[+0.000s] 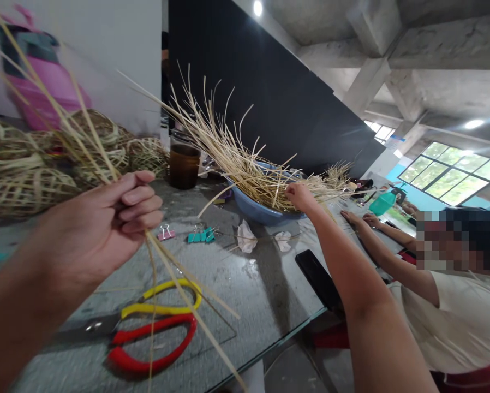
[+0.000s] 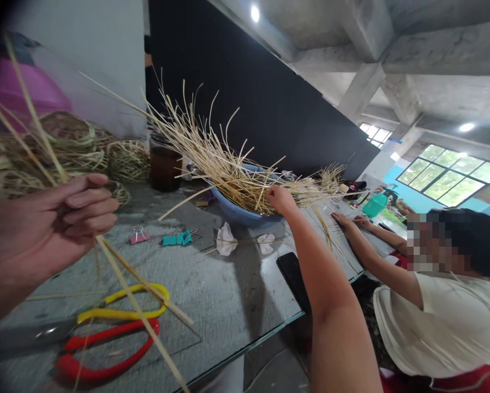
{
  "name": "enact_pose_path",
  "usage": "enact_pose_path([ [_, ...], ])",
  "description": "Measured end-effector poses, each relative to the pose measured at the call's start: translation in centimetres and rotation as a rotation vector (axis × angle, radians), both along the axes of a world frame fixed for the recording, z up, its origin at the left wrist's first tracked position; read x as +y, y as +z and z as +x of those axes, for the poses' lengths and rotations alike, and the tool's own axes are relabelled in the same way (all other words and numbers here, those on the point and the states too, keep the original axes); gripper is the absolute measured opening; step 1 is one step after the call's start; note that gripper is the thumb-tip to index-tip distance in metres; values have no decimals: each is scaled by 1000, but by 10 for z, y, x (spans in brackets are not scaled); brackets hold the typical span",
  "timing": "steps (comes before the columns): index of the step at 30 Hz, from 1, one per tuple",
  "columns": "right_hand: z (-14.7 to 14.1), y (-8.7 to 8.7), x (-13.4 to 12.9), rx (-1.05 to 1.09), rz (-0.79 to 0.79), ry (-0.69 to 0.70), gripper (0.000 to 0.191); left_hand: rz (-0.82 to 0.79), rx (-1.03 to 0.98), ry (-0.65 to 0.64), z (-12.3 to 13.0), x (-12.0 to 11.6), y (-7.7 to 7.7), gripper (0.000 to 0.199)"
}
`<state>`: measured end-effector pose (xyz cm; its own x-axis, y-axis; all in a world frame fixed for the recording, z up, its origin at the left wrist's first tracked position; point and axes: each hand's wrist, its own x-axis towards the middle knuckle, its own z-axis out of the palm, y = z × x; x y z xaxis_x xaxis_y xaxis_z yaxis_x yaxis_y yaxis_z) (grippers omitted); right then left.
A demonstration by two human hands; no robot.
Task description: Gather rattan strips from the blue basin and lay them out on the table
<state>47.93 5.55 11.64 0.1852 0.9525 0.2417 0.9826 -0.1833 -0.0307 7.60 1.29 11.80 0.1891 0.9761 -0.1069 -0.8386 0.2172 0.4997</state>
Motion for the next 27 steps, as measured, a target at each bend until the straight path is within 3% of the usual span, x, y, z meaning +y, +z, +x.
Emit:
enact_pose_path([
  [4, 3, 13, 0, -36, 158, 93, 18, 95, 142, 29, 1, -3, 3, 38],
  [9, 8, 22, -1, -148, 296, 123, 18, 108, 142, 28, -1, -4, 2, 36],
  [14, 7, 22, 0, -116, 270, 83, 20, 114, 137, 36, -3, -5, 2, 35],
  [21, -11, -6, 3, 70, -97, 149, 10, 99, 129, 44, -1, -9, 7, 36],
  [27, -37, -14, 24, 120, -23, 225, 19, 102, 137, 40, 0, -8, 5, 36],
])
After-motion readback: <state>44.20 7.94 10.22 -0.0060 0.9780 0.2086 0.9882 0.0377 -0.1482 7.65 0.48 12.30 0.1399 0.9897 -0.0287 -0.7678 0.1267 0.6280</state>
